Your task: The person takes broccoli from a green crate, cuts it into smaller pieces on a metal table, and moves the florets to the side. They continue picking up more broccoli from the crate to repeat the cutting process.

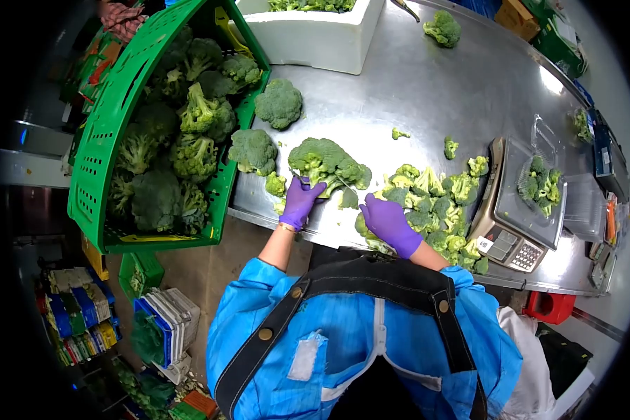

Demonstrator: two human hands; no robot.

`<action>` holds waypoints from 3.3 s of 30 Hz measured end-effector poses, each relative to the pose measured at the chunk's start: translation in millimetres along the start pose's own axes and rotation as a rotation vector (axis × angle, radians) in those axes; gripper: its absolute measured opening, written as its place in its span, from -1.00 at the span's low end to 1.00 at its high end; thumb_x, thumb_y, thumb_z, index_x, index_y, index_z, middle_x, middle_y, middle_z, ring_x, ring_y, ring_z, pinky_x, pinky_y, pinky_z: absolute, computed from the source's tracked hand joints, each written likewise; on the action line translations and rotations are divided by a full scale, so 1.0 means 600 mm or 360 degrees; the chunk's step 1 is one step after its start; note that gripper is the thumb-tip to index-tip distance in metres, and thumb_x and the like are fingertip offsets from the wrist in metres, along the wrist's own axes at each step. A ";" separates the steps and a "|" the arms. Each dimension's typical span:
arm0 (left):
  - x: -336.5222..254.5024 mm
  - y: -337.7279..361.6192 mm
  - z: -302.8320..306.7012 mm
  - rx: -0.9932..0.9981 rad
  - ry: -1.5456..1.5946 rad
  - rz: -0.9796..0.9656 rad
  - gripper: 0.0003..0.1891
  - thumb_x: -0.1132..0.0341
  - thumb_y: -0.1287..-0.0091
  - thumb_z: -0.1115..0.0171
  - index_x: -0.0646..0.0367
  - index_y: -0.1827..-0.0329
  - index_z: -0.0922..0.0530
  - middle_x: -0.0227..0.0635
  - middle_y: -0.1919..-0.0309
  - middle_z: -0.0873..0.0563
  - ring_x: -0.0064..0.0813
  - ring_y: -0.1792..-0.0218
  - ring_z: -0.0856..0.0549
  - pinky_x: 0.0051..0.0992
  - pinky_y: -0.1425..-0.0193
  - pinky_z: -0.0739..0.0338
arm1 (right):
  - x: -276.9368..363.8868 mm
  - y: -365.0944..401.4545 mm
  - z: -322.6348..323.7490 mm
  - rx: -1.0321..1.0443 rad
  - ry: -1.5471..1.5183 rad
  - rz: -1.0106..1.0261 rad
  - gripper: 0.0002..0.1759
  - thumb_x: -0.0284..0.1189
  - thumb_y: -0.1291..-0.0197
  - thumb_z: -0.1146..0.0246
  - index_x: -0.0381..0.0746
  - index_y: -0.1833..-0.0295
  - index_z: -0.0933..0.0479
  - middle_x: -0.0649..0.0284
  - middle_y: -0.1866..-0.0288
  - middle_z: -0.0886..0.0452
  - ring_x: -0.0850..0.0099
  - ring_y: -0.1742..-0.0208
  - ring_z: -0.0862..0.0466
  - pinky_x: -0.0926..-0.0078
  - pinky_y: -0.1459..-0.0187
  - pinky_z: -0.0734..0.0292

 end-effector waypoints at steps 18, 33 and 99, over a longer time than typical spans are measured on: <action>-0.047 -0.031 0.049 -0.0276 -0.0916 -0.0232 -0.48 0.11 0.08 -0.45 0.31 0.19 -0.47 -0.17 0.38 -0.66 -0.31 0.40 -0.65 -0.37 0.31 -0.53 | -0.018 0.024 0.055 0.0072 -0.0101 -0.0204 -0.78 -0.25 -0.20 -0.12 -0.19 0.21 -0.43 0.08 0.57 -0.54 0.11 0.50 -0.59 0.18 0.43 -0.47; -0.123 0.023 -0.015 -0.0322 -0.1506 -0.0509 -0.50 0.06 0.19 -0.45 0.23 0.40 -0.39 -0.09 0.51 -0.55 -0.11 0.45 -0.57 -0.27 0.33 -0.45 | 0.005 -0.020 0.019 -0.0021 -0.0158 -0.0102 -0.75 -0.23 -0.21 -0.10 -0.20 0.25 -0.42 0.07 0.58 -0.55 0.07 0.51 -0.59 0.15 0.46 -0.46; -0.063 0.108 -0.116 -0.0032 -0.1592 -0.1064 -0.53 0.39 0.20 -0.37 0.16 0.12 -0.52 -0.11 0.19 -0.42 -0.14 0.15 -0.49 -0.30 0.13 -0.44 | -0.007 0.016 0.066 0.0342 0.0250 0.0000 -0.78 -0.30 -0.21 -0.08 -0.26 0.23 -0.40 0.08 0.63 -0.50 0.09 0.58 -0.54 0.18 0.54 -0.41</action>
Point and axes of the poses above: each hand's wrist, its own y-axis away from the middle knuckle, its own z-axis out of the back of the hand, x = y × z, the point moved 9 cm from there along -y, towards the middle knuckle
